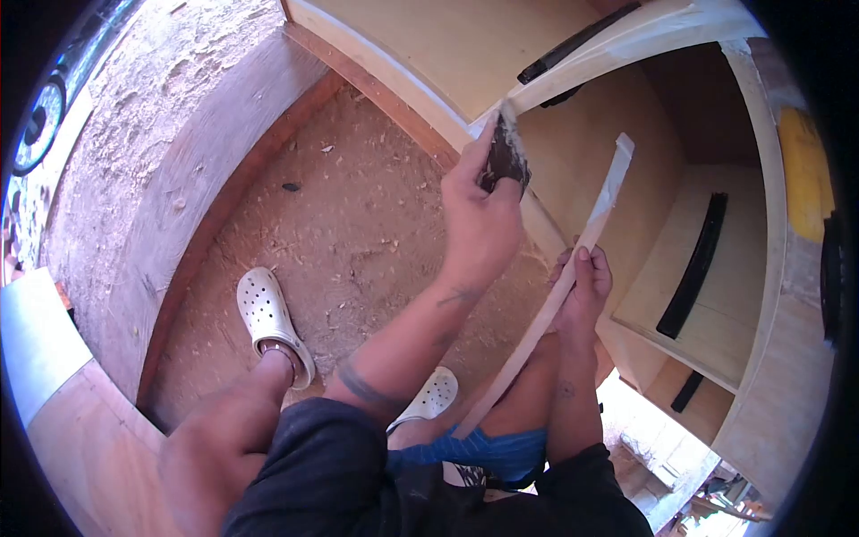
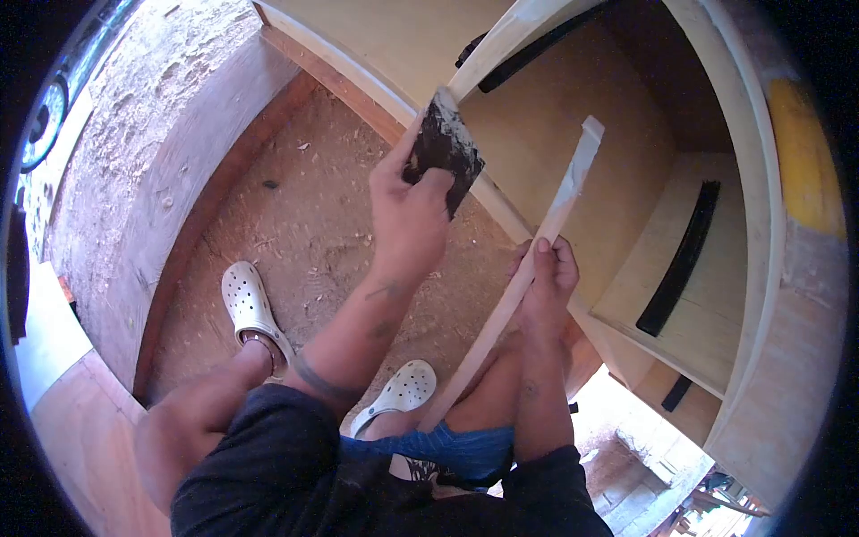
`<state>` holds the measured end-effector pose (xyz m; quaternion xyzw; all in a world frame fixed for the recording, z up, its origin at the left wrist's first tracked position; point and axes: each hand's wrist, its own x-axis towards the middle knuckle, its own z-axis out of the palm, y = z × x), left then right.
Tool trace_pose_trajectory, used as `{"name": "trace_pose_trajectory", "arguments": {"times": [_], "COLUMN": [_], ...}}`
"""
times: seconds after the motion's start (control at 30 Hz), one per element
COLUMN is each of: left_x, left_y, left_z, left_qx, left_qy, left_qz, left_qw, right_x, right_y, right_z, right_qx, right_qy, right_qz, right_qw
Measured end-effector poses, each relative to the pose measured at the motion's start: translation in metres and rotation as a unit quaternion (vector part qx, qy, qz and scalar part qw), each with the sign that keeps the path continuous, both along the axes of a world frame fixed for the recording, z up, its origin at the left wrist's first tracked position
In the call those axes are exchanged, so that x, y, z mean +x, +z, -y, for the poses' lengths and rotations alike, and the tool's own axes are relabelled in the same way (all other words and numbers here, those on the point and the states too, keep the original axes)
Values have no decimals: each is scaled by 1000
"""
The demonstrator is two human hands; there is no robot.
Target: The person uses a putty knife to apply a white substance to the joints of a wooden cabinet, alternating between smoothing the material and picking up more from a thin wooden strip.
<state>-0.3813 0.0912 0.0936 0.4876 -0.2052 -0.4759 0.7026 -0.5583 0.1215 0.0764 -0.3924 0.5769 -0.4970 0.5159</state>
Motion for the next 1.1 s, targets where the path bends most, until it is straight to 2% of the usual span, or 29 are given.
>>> {"name": "trace_pose_trajectory", "arguments": {"times": [0.07, 0.1, 0.17, 0.27, 0.47, 0.57, 0.67, 0.77, 0.87, 0.97, 1.03, 1.1], "left_x": [7, 12, 19, 23, 52, 53, 54, 51, 30, 4, -3, -9], "left_y": [-3, -3, -3, -1, 9, -2, -13, -15, -6, 13, 15, 4], "left_z": [-5, -5, -3, 5, 18, 27, 27, 10, 2, 2, -3, -8], "left_qx": [-19, -22, -28, -70, -47, -89, -8, 58, 62, -22, -89, -65], "left_qy": [3, 10, 24, 10, -92, -54, -1, -63, -50, 0, 26, 43], "left_qz": [57, 124, 256, 377, 342, 374, 270, 139, -3, 133, 234, 223], "left_qw": [998, 992, 966, 923, 934, 922, 963, 987, 997, 991, 968, 972], "right_x": [-2, -3, -4, -3, -2, 3, 6, 3, 1, -1, -1, -4], "right_y": [-1, -2, -3, -2, -3, -3, -2, -2, -6, -4, -5, -6], "right_z": [3, 3, 3, 3, 2, 5, 4, 3, 4, 2, 2, 1], "right_qx": [-5, -8, -14, -7, -1, 0, 5, 9, 1, -9, -12, -14], "right_qy": [2, -1, -1, 0, 11, 9, 9, 13, 13, 15, 19, 18], "right_qz": [-4, -5, -5, -10, -13, -19, -18, -12, -7, 0, 3, -4], "right_qw": [1000, 1000, 1000, 1000, 1000, 1000, 1000, 1000, 1000, 1000, 1000, 1000]}}
